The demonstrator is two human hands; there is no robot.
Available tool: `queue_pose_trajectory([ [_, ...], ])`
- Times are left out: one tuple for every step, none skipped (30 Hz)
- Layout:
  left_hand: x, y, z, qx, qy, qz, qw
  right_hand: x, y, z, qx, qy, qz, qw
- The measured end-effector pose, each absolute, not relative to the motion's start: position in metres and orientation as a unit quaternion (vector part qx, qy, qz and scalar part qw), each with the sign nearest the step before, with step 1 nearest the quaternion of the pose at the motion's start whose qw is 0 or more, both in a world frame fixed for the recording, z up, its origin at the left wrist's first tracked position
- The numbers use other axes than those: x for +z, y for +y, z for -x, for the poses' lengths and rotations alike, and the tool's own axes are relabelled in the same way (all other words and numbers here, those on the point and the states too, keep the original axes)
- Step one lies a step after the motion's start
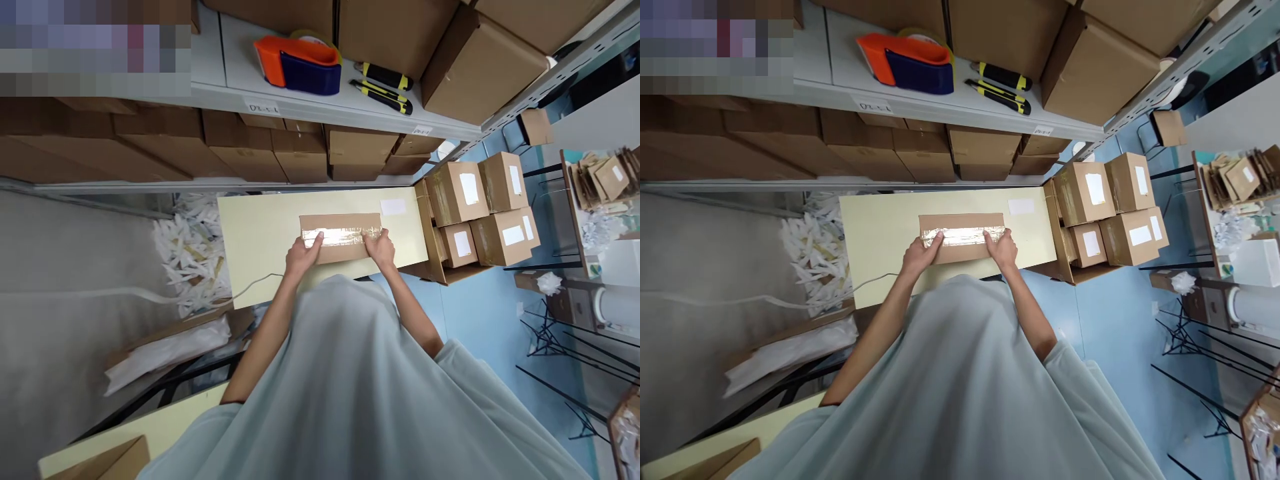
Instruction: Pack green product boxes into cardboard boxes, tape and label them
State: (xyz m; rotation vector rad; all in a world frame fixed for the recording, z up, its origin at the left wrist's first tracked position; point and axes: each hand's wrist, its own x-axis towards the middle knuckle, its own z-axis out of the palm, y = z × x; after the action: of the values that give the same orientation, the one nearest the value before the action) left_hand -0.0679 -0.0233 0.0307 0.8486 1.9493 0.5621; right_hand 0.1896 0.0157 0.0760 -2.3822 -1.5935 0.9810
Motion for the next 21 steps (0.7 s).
queue_pose_trajectory([
  [0.029,-0.020,0.071,0.226,0.784,-0.339,0.468,0.075,0.019,-0.188,0.320,-0.523,0.789,0.047],
  [0.028,-0.018,0.074,0.230,0.774,-0.337,0.484,0.074,0.023,-0.188,0.319,-0.521,0.791,0.042],
  [0.027,-0.015,0.076,0.240,0.762,-0.334,0.500,0.073,0.027,-0.189,0.321,-0.523,0.788,0.041],
  [0.027,-0.014,0.078,0.252,0.752,-0.328,0.513,0.072,0.030,-0.190,0.327,-0.528,0.783,0.041],
  [0.026,-0.012,0.078,0.262,0.746,-0.319,0.522,0.071,0.032,-0.191,0.333,-0.535,0.775,0.042],
  [0.027,-0.012,0.077,0.271,0.745,-0.311,0.524,0.070,0.034,-0.193,0.339,-0.543,0.767,0.041],
  [0.027,-0.012,0.075,0.279,0.747,-0.303,0.521,0.069,0.034,-0.195,0.345,-0.551,0.759,0.039],
  [0.028,-0.013,0.072,0.285,0.753,-0.298,0.512,0.068,0.035,-0.197,0.350,-0.557,0.752,0.036],
  [0.029,-0.014,0.067,0.293,0.760,-0.296,0.499,0.067,0.035,-0.198,0.355,-0.563,0.746,0.033],
  [0.030,-0.016,0.063,0.300,0.767,-0.295,0.484,0.066,0.035,-0.200,0.360,-0.567,0.740,0.032],
  [0.030,-0.017,0.059,0.303,0.777,-0.295,0.467,0.065,0.034,-0.201,0.365,-0.571,0.735,0.033],
  [0.031,-0.018,0.056,0.300,0.789,-0.295,0.449,0.064,0.034,-0.202,0.372,-0.574,0.729,0.036],
  [0.031,-0.019,0.053,0.292,0.803,-0.294,0.429,0.063,0.035,-0.204,0.379,-0.576,0.723,0.041],
  [0.030,-0.020,0.051,0.282,0.816,-0.294,0.409,0.061,0.035,-0.206,0.387,-0.578,0.717,0.045],
  [0.029,-0.020,0.049,0.274,0.827,-0.293,0.394,0.060,0.036,-0.209,0.396,-0.581,0.710,0.048],
  [0.028,-0.020,0.048,0.267,0.834,-0.292,0.383,0.060,0.038,-0.213,0.405,-0.585,0.701,0.049],
  [0.027,-0.020,0.048,0.263,0.839,-0.290,0.378,0.060,0.039,-0.216,0.416,-0.590,0.691,0.048],
  [0.027,-0.019,0.047,0.261,0.841,-0.288,0.377,0.060,0.041,-0.220,0.426,-0.596,0.680,0.047],
  [0.027,-0.018,0.047,0.260,0.842,-0.287,0.375,0.060,0.042,-0.223,0.436,-0.601,0.669,0.044],
  [0.028,-0.018,0.046,0.261,0.843,-0.286,0.374,0.061,0.043,-0.227,0.446,-0.605,0.659,0.042],
  [0.030,-0.018,0.045,0.263,0.844,-0.285,0.371,0.062,0.044,-0.230,0.456,-0.606,0.650,0.041],
])
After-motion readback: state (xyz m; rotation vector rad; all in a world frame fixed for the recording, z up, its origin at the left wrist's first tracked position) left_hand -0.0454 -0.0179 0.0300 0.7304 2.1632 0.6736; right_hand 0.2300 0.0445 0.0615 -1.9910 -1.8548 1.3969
